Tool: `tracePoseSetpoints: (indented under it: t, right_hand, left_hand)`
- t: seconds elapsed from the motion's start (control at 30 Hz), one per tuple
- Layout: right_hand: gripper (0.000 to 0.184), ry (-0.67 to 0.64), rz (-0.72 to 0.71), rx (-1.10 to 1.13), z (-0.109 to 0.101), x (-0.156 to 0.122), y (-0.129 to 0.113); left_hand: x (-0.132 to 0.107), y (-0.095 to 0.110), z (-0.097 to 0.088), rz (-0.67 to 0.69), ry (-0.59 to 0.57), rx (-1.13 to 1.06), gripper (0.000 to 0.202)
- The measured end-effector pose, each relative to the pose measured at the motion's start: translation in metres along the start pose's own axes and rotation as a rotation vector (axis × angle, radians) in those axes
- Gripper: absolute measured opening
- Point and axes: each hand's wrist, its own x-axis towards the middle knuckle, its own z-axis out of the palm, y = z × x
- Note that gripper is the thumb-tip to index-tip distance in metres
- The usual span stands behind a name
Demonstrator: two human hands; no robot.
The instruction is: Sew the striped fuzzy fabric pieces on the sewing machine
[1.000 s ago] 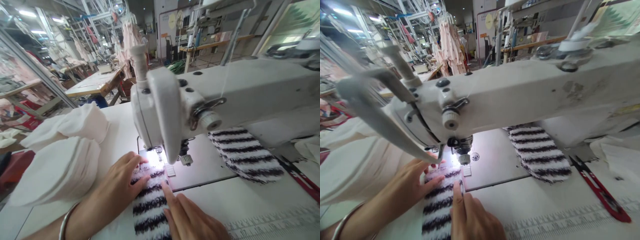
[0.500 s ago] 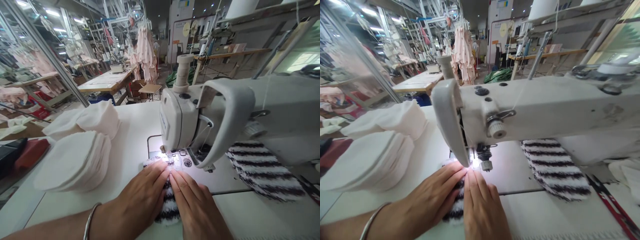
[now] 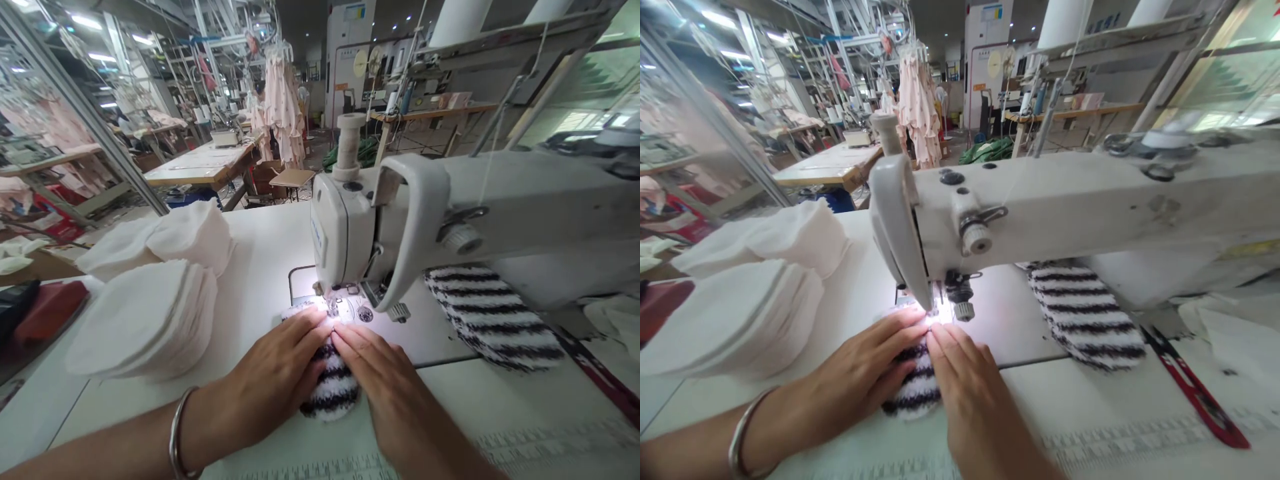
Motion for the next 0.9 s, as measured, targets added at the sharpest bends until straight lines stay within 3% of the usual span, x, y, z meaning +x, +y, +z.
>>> tracePoseSetpoints:
  t: [0.07,0.17,0.3,0.47,0.67,0.77,0.9]
  right_hand:
    - [0.046,-0.027,-0.006,0.125,-0.014,-0.001,0.008]
    - [0.033,0.040,-0.004,0.228,-0.028,-0.002,0.011]
    - [0.039,0.042,-0.031,0.158,-0.023,0.000,0.002]
    - [0.032,0.076,-0.022,0.112,-0.013,0.007,-0.003]
    - [0.030,0.087,-0.002,0.130,-0.015,0.006,0.003]
    - [0.039,0.084,-0.017,0.080,-0.022,-0.003,-0.004]
    - [0.041,0.073,-0.110,-0.142,-0.026,-0.029,-0.027]
  left_hand:
    - [0.000,0.001,-0.012,-0.068,-0.031,-0.066,0.029]
    - [-0.002,0.000,-0.024,-0.151,-0.094,-0.161,0.012]
    - [-0.004,-0.001,-0.022,-0.155,-0.196,-0.222,0.008]
    - [-0.001,0.004,-0.019,-0.154,-0.218,-0.214,0.009]
    - [0.001,0.007,-0.022,-0.157,-0.232,-0.187,0.010]
    - [0.001,0.008,-0.023,-0.128,-0.223,-0.163,0.008]
    - [0.001,0.013,-0.028,0.001,-0.235,-0.204,0.021]
